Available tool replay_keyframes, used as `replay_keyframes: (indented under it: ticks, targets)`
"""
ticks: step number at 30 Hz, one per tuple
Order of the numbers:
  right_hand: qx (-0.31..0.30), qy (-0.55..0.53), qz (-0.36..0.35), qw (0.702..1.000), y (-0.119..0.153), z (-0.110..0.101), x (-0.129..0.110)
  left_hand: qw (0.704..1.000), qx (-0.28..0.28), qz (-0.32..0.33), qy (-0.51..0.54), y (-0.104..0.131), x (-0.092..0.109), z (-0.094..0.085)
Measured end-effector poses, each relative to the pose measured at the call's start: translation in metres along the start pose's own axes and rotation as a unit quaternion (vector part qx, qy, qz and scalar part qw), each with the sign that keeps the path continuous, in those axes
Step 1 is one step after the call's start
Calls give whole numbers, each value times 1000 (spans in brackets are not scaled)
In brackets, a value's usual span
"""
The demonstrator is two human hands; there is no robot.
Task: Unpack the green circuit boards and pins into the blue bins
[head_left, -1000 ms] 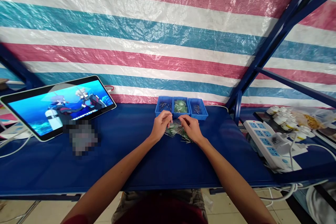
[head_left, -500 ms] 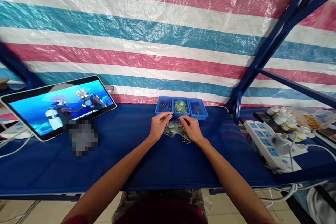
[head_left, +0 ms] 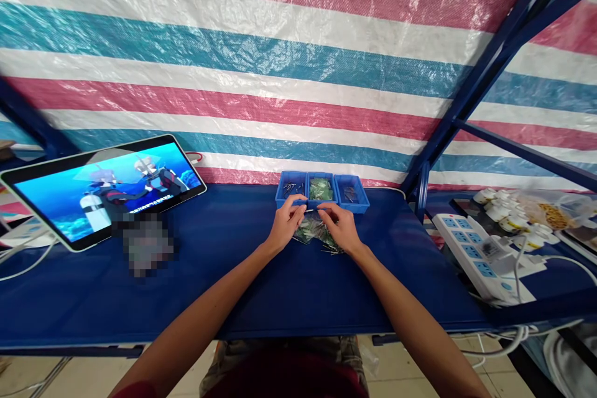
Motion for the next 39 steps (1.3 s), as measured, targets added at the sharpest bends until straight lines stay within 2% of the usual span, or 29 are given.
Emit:
replay_keyframes:
  ticks: [14,22,30,35,39]
  targets:
    - [-64,16,-30,997,0,14,-1,1000,-17,-14,16,3,6,4]
    - [-21,12,-3,1000,0,3,0,998,5,-16,66,-2,0,1]
    - [-40,7,-3,999,-1,6,0,993,11,-39,112,-4,-11,1]
    - [-45,2,-1,999,0,8,0,995,-2,-31,93,-5,-10,2]
    - [-27,8,2,1000,0,6,2,998,4,7,59,-5,-2,0]
Point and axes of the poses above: each hand's wrist, its own y-axis away from the middle knuckle, its own z-axis out of the palm, x = y × z, the point moved 8 cm from there along -y, towards the middle knuckle, and after that the axes turned 3 degrees about -x, right-handed, at the moved point
